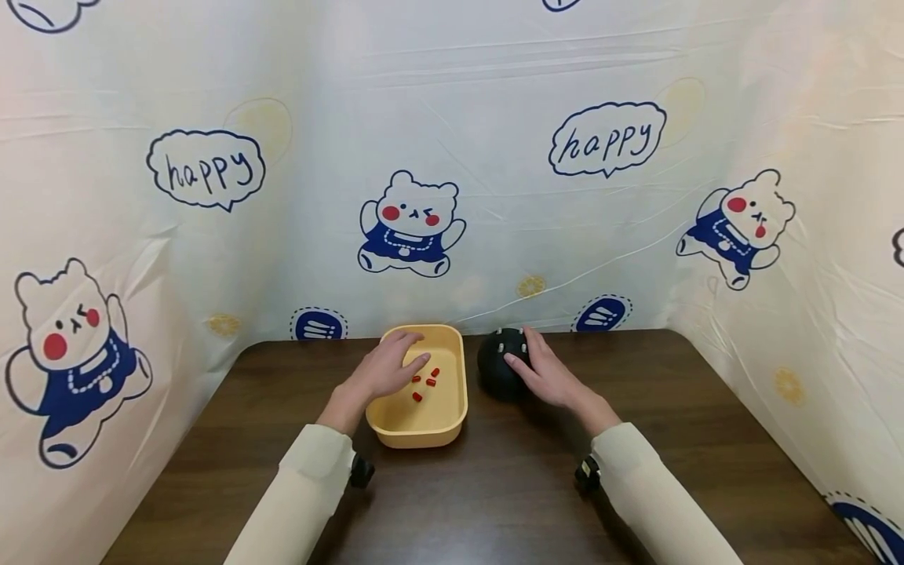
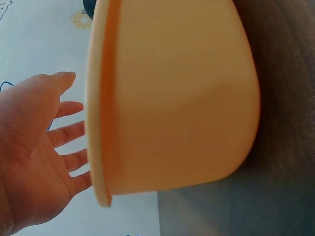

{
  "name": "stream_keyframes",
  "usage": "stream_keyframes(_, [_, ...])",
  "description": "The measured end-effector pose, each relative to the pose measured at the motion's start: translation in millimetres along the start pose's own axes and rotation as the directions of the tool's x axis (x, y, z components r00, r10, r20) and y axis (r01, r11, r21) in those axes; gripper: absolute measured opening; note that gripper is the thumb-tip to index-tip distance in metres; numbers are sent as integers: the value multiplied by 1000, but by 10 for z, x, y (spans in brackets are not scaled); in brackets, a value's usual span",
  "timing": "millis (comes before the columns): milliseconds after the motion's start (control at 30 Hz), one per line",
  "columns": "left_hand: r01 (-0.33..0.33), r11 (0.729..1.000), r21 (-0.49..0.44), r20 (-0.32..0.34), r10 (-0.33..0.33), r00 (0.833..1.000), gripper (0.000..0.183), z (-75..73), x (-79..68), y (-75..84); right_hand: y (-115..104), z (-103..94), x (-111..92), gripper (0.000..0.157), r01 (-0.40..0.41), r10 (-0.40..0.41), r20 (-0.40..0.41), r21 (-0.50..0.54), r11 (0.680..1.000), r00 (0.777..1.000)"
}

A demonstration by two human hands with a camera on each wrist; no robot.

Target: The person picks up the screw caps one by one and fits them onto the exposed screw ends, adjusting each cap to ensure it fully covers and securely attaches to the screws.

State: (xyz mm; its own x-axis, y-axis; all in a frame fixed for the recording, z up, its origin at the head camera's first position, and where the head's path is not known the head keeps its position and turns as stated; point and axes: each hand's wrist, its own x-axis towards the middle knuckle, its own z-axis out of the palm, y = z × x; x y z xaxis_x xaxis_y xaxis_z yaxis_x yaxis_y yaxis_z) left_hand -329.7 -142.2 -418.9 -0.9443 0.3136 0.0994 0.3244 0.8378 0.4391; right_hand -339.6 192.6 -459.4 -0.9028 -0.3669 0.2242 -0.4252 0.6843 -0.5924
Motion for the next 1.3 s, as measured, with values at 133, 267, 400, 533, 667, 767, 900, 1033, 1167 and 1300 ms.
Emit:
stream_keyframes(133, [-6, 1000, 2, 30, 6, 1000, 59, -8, 55, 26, 3, 1, -6, 81, 5, -5, -3, 7, 1000, 1000])
stream_keyframes(267, [-2, 1000, -5, 62, 2, 998, 58, -14, 116, 36, 5, 10, -10, 81, 3, -3, -5, -1, 1000, 1000])
stream_keyframes(400, [-2, 1000, 9, 89, 1, 996, 56, -8, 195, 27, 19, 21, -6, 81, 0, 0, -11, -9, 1000, 1000])
stream_keyframes(533, [-5, 1000, 20, 127, 3, 992, 56, -14, 262, 34, 21, 18, -5, 81, -10, 10, -14, -10, 1000, 1000])
stream_keyframes(667, [-12, 1000, 27, 178, 7, 984, 58, -41, 308, 53, 6, 9, -4, 83, -21, 21, -4, -21, 1000, 1000])
stream_keyframes(767, [-17, 999, 35, 209, 9, 978, 57, -53, 344, 59, 1, 7, 2, 84, -28, 28, 5, -28, 999, 1000])
stream_keyframes(900, [14, 1000, 17, 249, -18, 968, 58, -52, 377, 55, -5, 4, 6, 84, -33, 34, 11, -25, 999, 999])
stream_keyframes(1033, [60, 998, -13, 286, -54, 957, 59, -59, 394, 51, -9, -8, 15, 83, -21, 21, 3, -24, 999, 1000])
stream_keyframes(1167, [79, 996, -30, 316, -66, 946, 57, -46, 419, 41, -4, -9, 27, 82, -13, 13, -2, -20, 1000, 1000])
stream_keyframes(1300, [97, 995, -39, 354, -77, 932, 52, -9, 440, 21, 13, 6, 23, 83, -25, 25, 10, -32, 999, 1000])
